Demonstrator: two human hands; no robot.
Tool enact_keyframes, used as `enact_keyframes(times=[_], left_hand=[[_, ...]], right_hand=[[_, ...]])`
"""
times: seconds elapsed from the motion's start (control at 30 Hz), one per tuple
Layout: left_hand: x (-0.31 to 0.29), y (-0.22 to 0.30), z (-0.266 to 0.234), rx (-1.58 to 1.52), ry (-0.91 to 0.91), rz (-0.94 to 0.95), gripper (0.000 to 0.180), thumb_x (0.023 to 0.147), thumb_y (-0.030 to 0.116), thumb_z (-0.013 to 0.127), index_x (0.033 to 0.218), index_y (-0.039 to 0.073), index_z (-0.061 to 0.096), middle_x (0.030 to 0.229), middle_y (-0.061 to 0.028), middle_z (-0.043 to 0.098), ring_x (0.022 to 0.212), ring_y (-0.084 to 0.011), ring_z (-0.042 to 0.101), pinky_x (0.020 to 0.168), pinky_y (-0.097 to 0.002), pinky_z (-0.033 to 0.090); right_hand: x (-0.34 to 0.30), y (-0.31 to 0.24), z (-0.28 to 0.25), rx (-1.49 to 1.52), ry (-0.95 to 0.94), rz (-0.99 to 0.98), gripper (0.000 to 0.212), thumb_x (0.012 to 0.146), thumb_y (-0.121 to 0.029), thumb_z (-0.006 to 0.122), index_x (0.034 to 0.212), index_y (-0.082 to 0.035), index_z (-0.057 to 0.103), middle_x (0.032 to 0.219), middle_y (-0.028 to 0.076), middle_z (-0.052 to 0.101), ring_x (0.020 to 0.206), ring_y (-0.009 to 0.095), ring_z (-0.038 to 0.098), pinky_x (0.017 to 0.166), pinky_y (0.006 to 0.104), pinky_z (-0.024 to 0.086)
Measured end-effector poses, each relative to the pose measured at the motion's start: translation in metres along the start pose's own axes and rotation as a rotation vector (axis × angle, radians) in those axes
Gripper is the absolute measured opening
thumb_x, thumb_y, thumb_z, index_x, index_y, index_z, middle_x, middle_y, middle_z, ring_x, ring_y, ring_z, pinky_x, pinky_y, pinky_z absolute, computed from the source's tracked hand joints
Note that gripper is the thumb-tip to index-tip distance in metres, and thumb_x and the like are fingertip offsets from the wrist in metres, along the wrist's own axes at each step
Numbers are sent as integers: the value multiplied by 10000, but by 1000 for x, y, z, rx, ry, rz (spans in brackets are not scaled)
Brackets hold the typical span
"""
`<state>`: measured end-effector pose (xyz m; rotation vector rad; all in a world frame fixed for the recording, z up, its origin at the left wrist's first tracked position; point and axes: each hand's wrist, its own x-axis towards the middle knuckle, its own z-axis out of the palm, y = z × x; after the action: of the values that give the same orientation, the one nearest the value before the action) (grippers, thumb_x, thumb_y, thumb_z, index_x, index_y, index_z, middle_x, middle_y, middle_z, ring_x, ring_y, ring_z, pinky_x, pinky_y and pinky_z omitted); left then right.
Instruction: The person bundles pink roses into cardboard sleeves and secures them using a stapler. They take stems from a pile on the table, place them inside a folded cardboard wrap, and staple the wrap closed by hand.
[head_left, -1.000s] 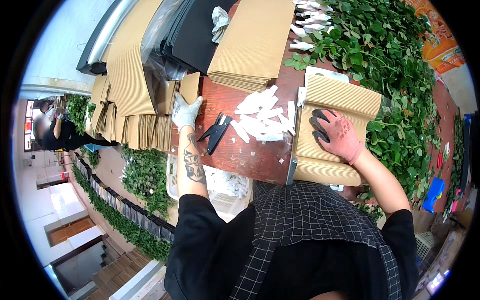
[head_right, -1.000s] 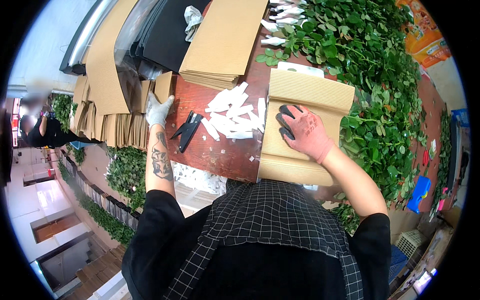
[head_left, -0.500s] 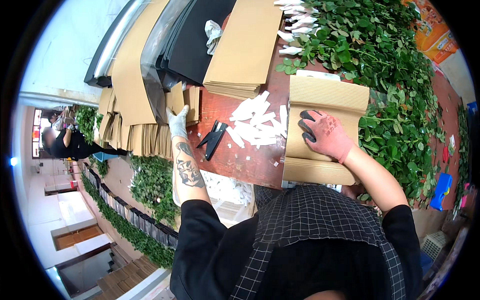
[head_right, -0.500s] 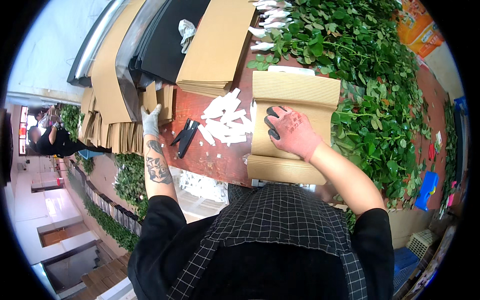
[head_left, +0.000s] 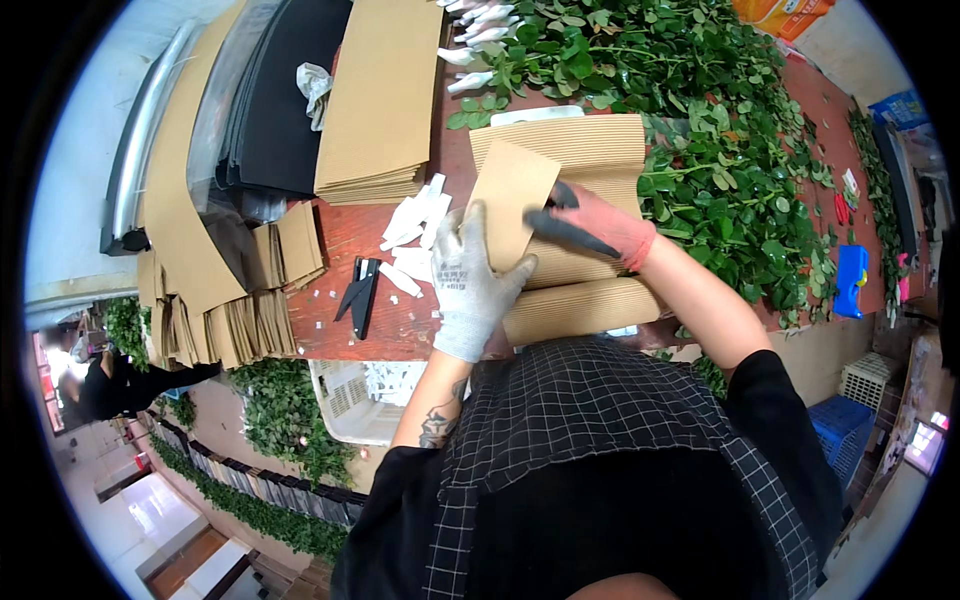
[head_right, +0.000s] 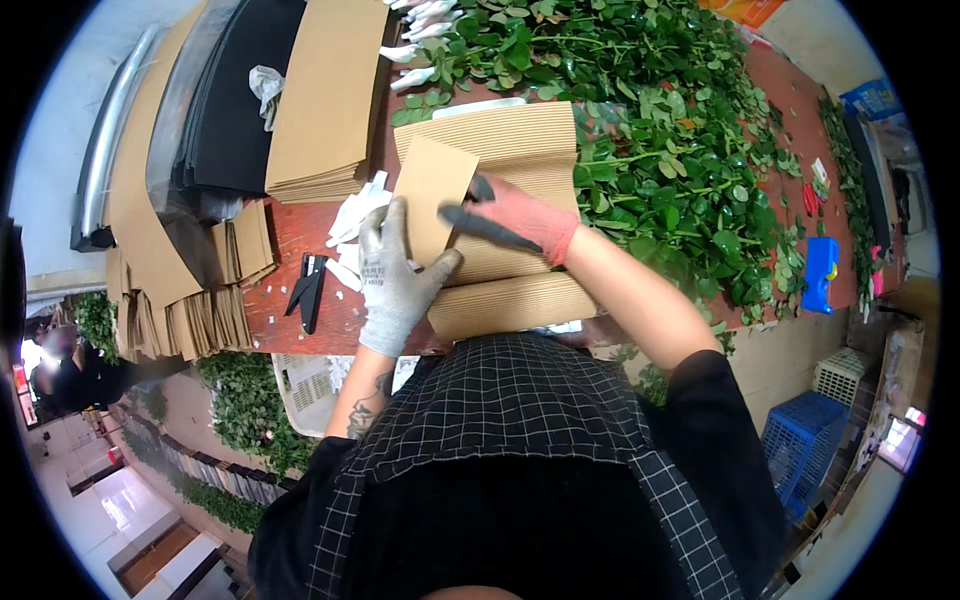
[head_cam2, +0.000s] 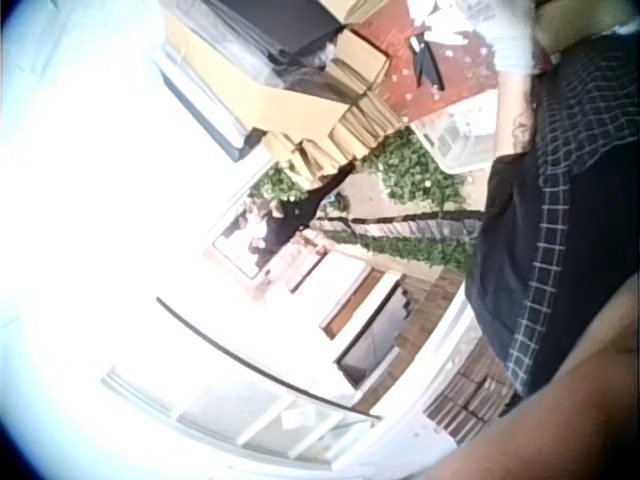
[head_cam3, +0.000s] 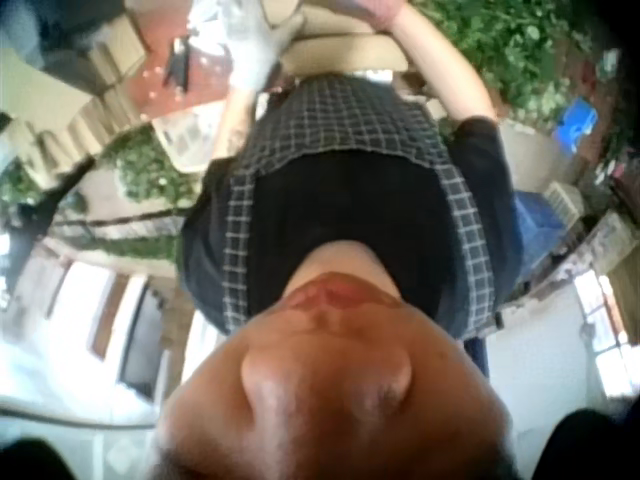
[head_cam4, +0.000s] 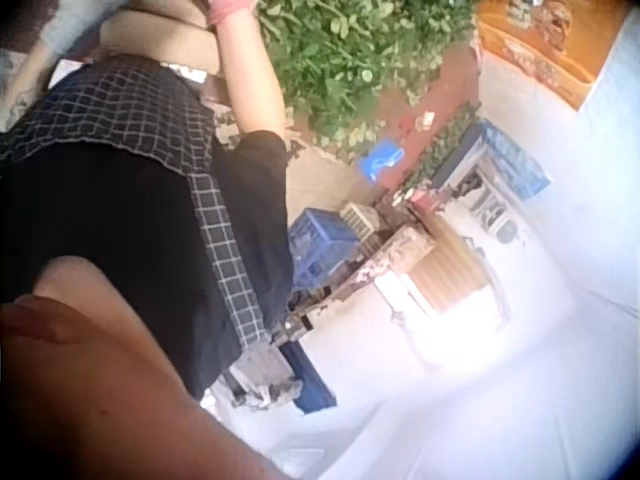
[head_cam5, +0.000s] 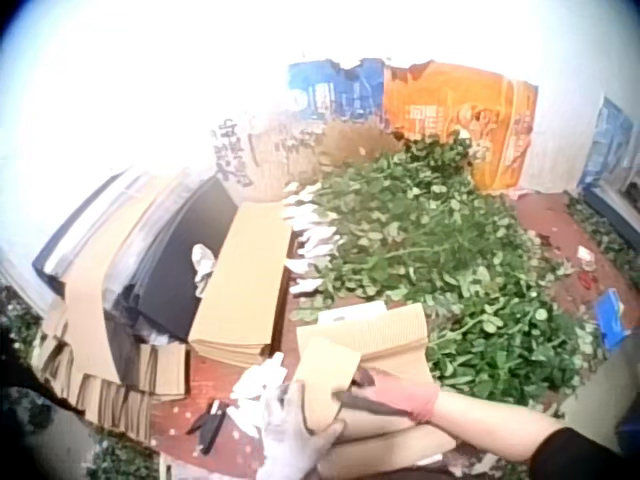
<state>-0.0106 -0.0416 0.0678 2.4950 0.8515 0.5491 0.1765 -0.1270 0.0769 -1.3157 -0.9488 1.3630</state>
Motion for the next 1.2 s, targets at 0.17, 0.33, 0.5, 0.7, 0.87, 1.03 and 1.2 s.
enact_keyframes(times=[0.17, 0.33, 0.5, 0.7, 0.87, 1.03, 1.2], left_hand=[[13, -37, 18, -462, 3, -278, 466, 882, 278, 535, 1244, -15, 542, 1108, -215, 621, 971, -316, 629, 855, -392, 504], [49, -68, 52, -319, -392, -378, 351, 829, 324, 601, 964, 7, 669, 862, -184, 687, 815, -286, 664, 770, -355, 506], [52, -78, 73, -499, -339, -406, 351, 806, 333, 625, 812, -14, 674, 781, -188, 674, 751, -299, 656, 710, -399, 497], [50, -70, 73, -537, -308, -436, 410, 798, 379, 644, 766, -29, 659, 719, -204, 646, 701, -324, 639, 669, -416, 481], [48, -78, 83, -507, -229, -352, 422, 803, 386, 645, 759, -34, 656, 721, -207, 645, 696, -334, 636, 662, -416, 477], [43, -85, 76, -457, -258, -380, 376, 802, 372, 640, 831, -2, 669, 767, -185, 663, 717, -330, 636, 703, -425, 492], [33, -21, 12, -95, -80, 274, 346, 803, 321, 631, 942, 5, 635, 973, -177, 655, 872, -297, 633, 775, -409, 494]], right_hand=[[-8, -7, -9, 251, 115, 46, 435, 1005, -321, 474, 1283, 11, 515, 1199, 63, 617, 1065, 126, 575, 926, 280, 463], [2, -8, -8, 284, 155, 71, 354, 987, -328, 518, 1142, -17, 582, 986, 20, 620, 858, 77, 548, 748, 232, 446], [0, 5, -26, -14, 169, 229, 387, 970, -329, 526, 1164, -2, 595, 1089, 91, 659, 970, 153, 616, 873, 279, 480], [-41, -32, -29, -37, 295, 369, 282, 893, -333, 659, 891, -52, 641, 559, -55, 501, 433, 3, 439, 367, 152, 274], [-18, 1, -17, 50, 314, 370, 270, 876, -239, 698, 832, -14, 555, 612, 2, 545, 438, 73, 525, 360, 205, 379], [-3, 47, -27, -1012, 337, 99, 230, 864, -249, 643, 849, -21, 616, 745, 70, 594, 649, 182, 617, 556, 345, 501], [-13, 70, -33, -1398, 420, -246, 174, 837, -223, 594, 855, -63, 658, 882, 125, 623, 808, 250, 609, 703, 420, 491]])
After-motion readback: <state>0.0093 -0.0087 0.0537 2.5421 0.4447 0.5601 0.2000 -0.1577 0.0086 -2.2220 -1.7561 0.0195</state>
